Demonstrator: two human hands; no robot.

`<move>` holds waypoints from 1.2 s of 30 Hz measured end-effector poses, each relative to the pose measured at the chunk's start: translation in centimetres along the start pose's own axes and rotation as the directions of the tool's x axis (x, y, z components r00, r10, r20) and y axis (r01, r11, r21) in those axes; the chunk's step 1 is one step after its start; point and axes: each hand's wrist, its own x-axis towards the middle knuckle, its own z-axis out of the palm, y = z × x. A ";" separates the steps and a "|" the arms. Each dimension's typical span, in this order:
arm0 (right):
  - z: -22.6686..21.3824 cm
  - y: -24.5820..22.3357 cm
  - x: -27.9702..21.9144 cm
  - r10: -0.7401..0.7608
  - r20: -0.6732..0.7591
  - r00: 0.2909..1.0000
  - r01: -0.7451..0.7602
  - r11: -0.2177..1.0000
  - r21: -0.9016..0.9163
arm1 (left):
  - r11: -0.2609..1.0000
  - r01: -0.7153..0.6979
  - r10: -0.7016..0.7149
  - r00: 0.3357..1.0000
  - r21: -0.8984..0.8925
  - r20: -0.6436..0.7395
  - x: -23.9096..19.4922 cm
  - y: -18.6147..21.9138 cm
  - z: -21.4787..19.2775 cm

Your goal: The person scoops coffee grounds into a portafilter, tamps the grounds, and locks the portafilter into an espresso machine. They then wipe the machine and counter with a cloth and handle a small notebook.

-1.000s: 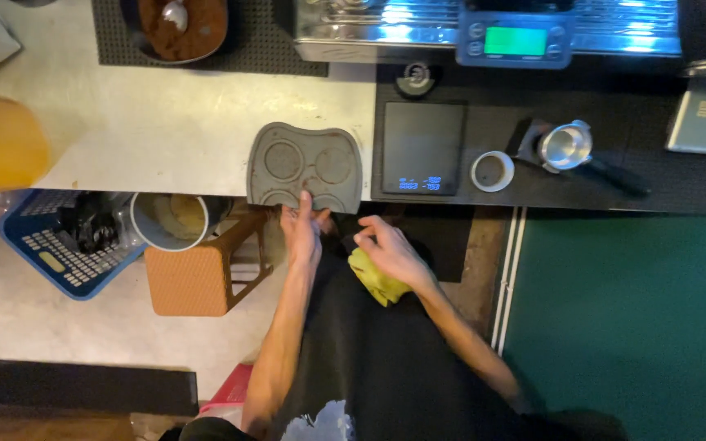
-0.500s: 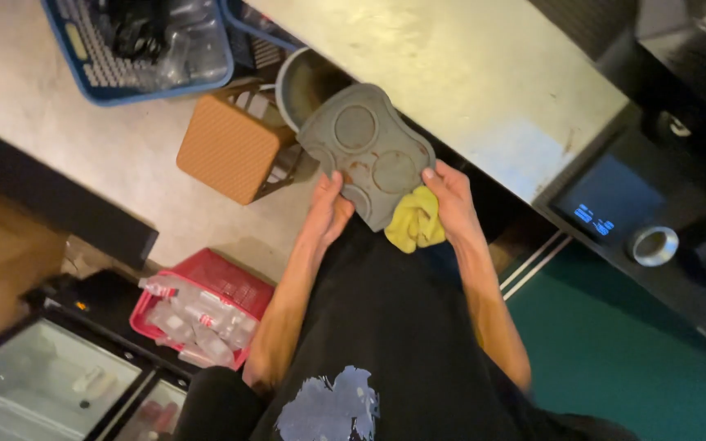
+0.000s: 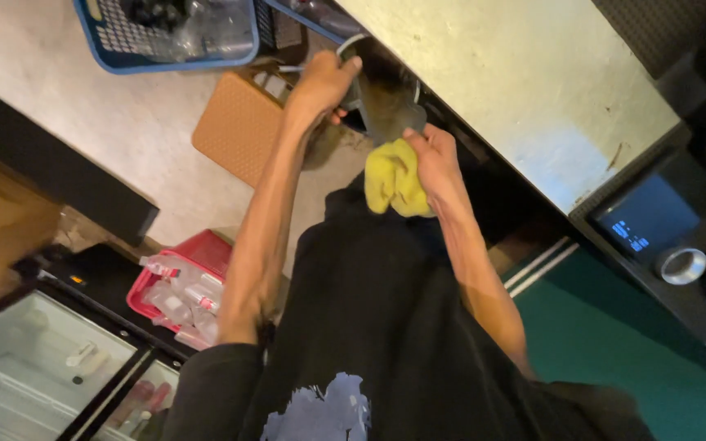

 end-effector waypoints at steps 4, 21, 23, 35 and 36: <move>0.6 0.7 2.9 0.015 -0.044 0.999 -0.002 0.962 0.272 | 0.885 -0.067 -0.014 0.985 -0.460 -0.170 -4.6 -0.7 0.6; -23.8 -1.9 3.0 -0.885 -0.201 0.420 0.171 0.295 -0.940 | 0.533 -0.383 0.115 0.916 -0.754 -0.385 0.5 -5.2 6.3; -23.4 0.3 4.5 -0.683 -0.242 0.689 -0.020 0.315 -0.949 | 0.586 -0.411 0.120 0.896 -0.699 -0.427 1.2 -6.0 6.7; -5.9 -0.7 10.6 -0.554 -0.342 0.759 -0.296 0.175 -0.939 | 0.836 -0.294 0.101 0.912 -0.463 -0.397 -0.5 -6.3 5.4; -4.0 2.4 12.6 -0.661 -0.106 0.742 0.195 0.365 -0.910 | 0.863 -0.259 0.064 0.908 -0.435 -0.413 0.2 -7.4 4.9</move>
